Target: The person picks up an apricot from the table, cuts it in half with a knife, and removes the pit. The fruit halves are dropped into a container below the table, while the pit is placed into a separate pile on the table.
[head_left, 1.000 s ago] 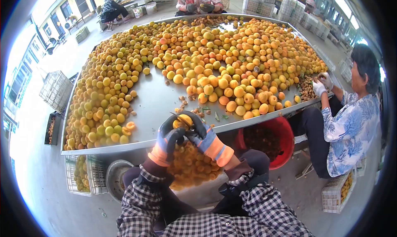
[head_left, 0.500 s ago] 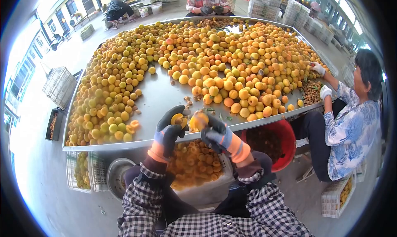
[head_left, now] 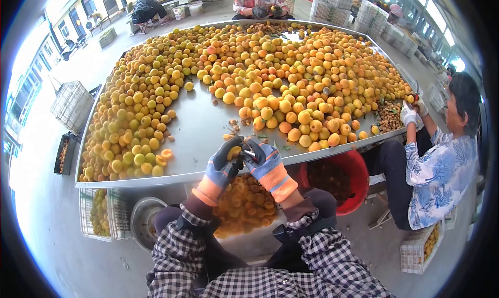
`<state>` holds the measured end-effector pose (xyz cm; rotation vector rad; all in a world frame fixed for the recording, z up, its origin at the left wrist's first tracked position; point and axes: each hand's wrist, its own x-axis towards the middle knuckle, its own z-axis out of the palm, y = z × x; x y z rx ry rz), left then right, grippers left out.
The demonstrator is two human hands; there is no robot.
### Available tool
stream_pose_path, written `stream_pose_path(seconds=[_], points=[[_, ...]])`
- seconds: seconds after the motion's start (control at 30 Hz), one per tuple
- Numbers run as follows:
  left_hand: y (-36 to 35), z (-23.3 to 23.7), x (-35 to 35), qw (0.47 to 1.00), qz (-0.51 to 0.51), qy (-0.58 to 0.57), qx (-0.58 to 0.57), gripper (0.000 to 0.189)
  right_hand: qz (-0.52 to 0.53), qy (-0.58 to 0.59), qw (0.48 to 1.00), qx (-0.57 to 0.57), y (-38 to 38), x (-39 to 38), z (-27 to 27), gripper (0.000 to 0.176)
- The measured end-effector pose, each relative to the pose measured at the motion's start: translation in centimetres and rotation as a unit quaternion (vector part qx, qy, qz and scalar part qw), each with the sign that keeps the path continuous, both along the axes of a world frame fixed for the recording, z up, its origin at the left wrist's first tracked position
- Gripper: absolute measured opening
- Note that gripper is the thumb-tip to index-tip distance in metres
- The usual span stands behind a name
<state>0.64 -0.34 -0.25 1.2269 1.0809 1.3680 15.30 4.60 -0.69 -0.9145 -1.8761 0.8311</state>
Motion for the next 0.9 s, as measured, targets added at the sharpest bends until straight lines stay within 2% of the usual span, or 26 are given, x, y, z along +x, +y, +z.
stream_pose_path(seconds=[0.07,0.13,0.17,0.2,0.23,0.3,0.33,0.37,0.43,0.5,0.6,0.63,0.7,0.73,0.77,0.83,0.9], points=[[1.0,-1.9,-0.1,1.000,-0.005,0.006,0.021,0.048,0.110,0.029,0.993,-0.027,0.2,0.0,-0.4,0.022],[1.8,-2.7,-0.1,0.961,0.068,0.203,0.174,0.050,0.070,0.015,0.997,-0.019,0.4,-0.1,0.4,0.020],[1.5,-2.9,-0.7,0.961,0.072,0.205,0.174,0.050,0.030,0.007,0.999,-0.010,0.4,-0.4,0.8,0.019],[1.1,-1.0,-0.8,0.992,0.047,0.084,0.077,0.051,0.041,0.131,0.989,-0.060,1.5,-0.6,-0.7,0.019],[0.9,0.2,-0.9,0.999,0.017,-0.040,-0.021,0.051,0.021,0.214,0.974,-0.067,2.3,-0.7,-0.2,0.021],[1.0,0.1,-1.5,0.997,0.010,-0.077,-0.014,0.050,-0.107,-0.012,0.994,0.023,4.1,0.2,0.6,0.026],[0.9,0.1,-1.7,0.997,0.003,-0.072,-0.026,0.049,-0.102,-0.043,0.994,-0.025,4.7,0.3,0.6,0.026],[0.9,0.2,-1.8,0.997,-0.006,-0.067,-0.038,0.048,-0.102,-0.043,0.994,-0.023,5.1,0.1,0.4,0.026],[0.9,0.6,-1.7,0.996,-0.012,-0.073,-0.040,0.048,0.009,0.054,0.990,-0.133,5.5,-0.4,0.5,0.027],[0.8,1.0,-1.6,0.997,-0.010,-0.060,-0.037,0.048,0.021,0.049,0.989,-0.135,5.4,-1.0,0.5,0.025],[0.6,2.2,-1.3,0.997,0.001,-0.056,-0.060,0.046,0.035,0.243,0.962,-0.121,5.2,-2.7,1.0,0.015],[0.7,2.1,-1.1,0.997,0.000,-0.056,-0.061,0.046,0.035,0.243,0.962,-0.122,5.2,-2.5,1.9,0.015],[0.8,2.0,-0.9,0.994,0.005,-0.072,-0.085,0.043,0.001,0.345,0.897,-0.276,5.0,-1.8,3.8,0.013],[0.8,1.8,-0.8,0.994,0.004,-0.072,-0.088,0.043,0.010,0.398,0.879,-0.261,4.7,-1.9,4.5,0.011],[0.8,1.6,-0.6,0.994,-0.006,-0.063,-0.085,0.042,0.007,0.399,0.879,-0.263,4.9,-1.9,4.2,0.011],[0.8,1.4,-0.3,0.995,-0.019,-0.054,-0.086,0.042,0.051,0.471,0.866,-0.160,5.2,-2.1,4.3,0.015],[0.8,1.3,-0.1,0.993,-0.039,-0.043,-0.106,0.043,0.061,0.490,0.854,-0.161,5.0,-1.9,5.0,0.020]])
